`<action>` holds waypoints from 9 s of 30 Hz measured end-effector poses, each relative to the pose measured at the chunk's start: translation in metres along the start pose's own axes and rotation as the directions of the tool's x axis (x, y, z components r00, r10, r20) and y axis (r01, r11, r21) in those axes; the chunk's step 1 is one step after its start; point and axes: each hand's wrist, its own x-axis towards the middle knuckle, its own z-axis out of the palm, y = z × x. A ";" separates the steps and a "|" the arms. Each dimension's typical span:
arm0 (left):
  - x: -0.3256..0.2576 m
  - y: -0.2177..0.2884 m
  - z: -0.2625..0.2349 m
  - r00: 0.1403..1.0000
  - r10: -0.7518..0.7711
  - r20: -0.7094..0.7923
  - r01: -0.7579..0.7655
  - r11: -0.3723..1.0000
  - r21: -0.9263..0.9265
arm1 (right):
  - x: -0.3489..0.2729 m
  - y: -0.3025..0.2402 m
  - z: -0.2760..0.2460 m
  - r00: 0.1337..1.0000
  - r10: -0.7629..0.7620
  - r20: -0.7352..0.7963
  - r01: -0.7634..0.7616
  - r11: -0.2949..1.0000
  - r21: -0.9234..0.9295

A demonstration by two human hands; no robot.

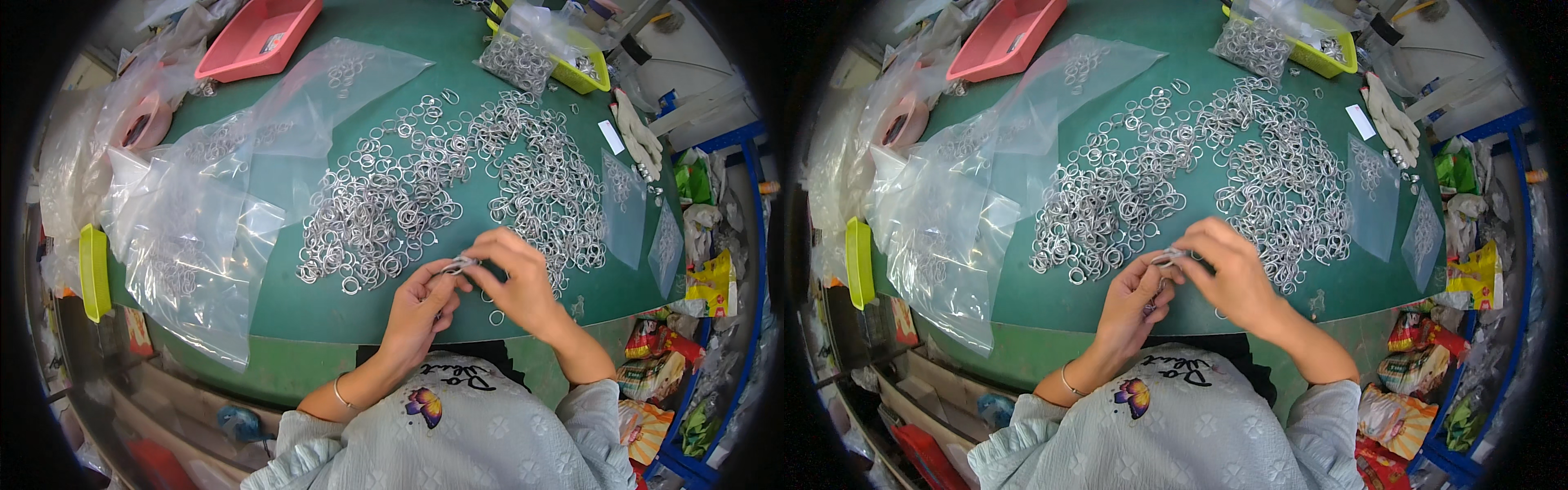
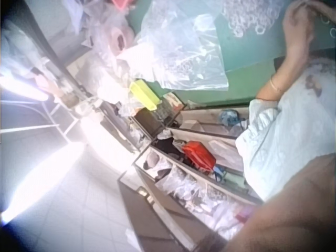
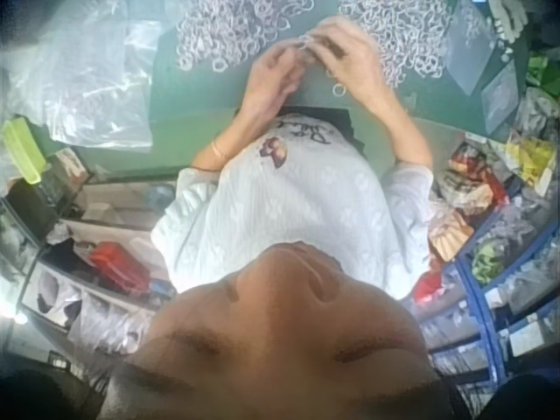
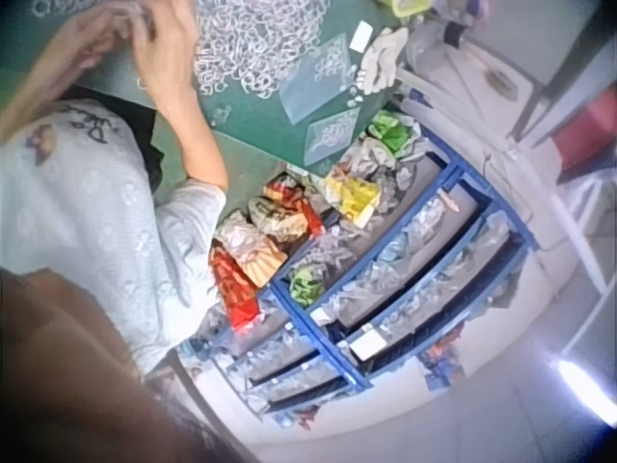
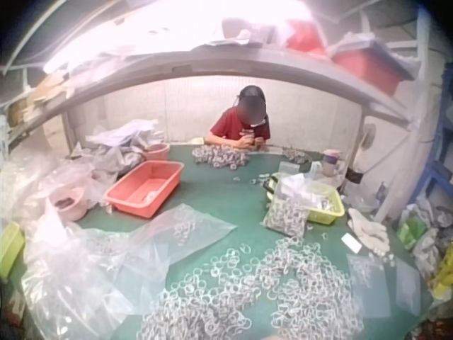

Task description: The person sorts through a large pile of silver-colored metal rings on a green table by hand, picking up individual rings and moving them into a pile in their left palm.

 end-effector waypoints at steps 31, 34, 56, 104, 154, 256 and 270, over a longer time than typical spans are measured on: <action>-0.013 0.008 0.009 0.892 0.439 0.102 -0.391 0.642 0.659 | -0.024 -0.008 0.004 0.989 -0.139 -0.043 0.131 0.980 -0.148; -0.012 0.009 0.008 0.887 0.444 0.130 -0.374 0.524 0.765 | -0.025 -0.010 0.001 0.990 -0.141 -0.023 0.137 0.983 -0.122; -0.009 0.008 -0.011 0.978 -0.202 0.043 0.205 0.923 -0.326 | 0.043 0.038 0.013 0.944 -0.001 0.330 0.144 0.901 -0.410; -0.007 0.002 -0.027 0.936 -0.314 0.156 0.346 0.899 -0.268 | 0.026 0.024 0.006 0.994 -0.098 0.053 0.109 0.955 -0.277; -0.001 0.025 0.002 0.950 -0.278 -0.142 0.231 0.933 -0.277 | 0.035 0.012 -0.003 0.962 0.004 0.272 -0.044 0.989 0.139; 0.004 0.024 -0.013 0.973 -0.209 0.101 0.228 0.939 -0.257 | 0.033 0.006 -0.009 0.918 0.108 0.381 -0.227 0.931 0.285; 0.004 0.021 -0.018 0.970 -0.190 0.152 0.242 0.822 -0.516 | 0.047 0.026 0.006 0.961 0.178 0.214 -0.219 0.958 0.187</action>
